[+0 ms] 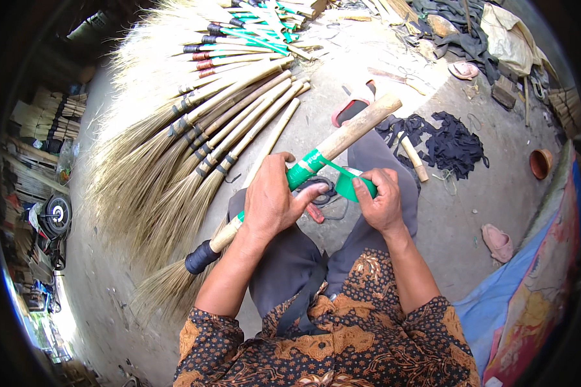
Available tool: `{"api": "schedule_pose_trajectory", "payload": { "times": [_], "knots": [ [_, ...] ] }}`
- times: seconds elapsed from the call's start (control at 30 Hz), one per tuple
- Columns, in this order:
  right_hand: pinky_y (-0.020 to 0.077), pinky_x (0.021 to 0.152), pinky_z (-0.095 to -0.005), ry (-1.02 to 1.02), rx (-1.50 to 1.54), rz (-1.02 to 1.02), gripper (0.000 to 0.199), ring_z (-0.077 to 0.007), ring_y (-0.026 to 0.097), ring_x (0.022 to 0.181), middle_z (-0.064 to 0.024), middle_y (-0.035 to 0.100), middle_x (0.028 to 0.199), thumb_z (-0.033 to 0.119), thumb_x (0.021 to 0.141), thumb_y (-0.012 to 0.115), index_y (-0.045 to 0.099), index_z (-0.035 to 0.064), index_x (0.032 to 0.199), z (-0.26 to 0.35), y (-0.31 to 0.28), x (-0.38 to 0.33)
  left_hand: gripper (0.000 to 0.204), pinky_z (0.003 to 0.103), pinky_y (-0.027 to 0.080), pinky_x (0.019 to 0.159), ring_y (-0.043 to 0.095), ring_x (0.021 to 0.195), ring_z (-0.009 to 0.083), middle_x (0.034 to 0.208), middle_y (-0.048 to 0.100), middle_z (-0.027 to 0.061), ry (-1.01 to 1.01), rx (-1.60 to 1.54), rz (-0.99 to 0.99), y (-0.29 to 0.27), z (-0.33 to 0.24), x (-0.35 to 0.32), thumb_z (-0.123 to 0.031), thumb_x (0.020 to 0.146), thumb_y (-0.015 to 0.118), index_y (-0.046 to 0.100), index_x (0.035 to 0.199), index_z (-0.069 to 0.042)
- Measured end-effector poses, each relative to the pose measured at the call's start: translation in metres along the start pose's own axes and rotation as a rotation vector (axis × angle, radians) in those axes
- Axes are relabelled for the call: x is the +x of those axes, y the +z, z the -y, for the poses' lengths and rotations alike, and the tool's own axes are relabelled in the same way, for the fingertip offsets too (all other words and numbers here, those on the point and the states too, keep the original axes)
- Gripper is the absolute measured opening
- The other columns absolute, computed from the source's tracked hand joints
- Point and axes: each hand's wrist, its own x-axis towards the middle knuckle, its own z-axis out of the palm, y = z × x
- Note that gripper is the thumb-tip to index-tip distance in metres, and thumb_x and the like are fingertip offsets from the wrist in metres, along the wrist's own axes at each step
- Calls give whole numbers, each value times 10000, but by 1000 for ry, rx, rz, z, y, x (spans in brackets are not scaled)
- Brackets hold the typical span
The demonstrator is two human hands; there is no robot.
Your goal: The person wraps green tape around the handle of a broom. They pull the tape from a roll, wrap it around the handle multiple times, and press it to secure it.
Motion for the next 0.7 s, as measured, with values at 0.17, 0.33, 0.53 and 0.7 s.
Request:
{"api": "schedule_pose_trajectory", "payload": {
  "times": [0.17,0.33,0.53,0.7],
  "knots": [
    [430,891,-410,14,129,-14,209,-291,653,777,-94,700,833,212,1044,707,688,52,911,1,4,2,593,532,553,812,738,951,458,1002,759,250,-182,-72,234,-7,-4,11,-550,1026,704,665,1300,-25],
    [435,894,-417,22,63,-27,219,-283,650,774,-86,712,840,211,1067,682,696,53,916,0,12,3,572,547,572,814,731,934,460,1009,757,197,-30,47,79,4,-2,10,-504,977,790,678,1284,-35],
    [438,890,-415,29,32,-75,276,-276,648,771,-80,718,830,289,1071,717,704,57,922,-2,17,0,513,560,560,794,725,921,450,972,715,216,-166,-59,318,9,-1,18,-500,961,812,715,1059,-7],
    [432,887,-406,71,26,-35,245,-267,637,798,-70,726,843,274,1052,740,717,59,935,-8,16,2,526,561,553,810,725,904,464,924,725,257,-60,48,113,12,-10,18,-484,963,809,722,965,34]
  ]
}}
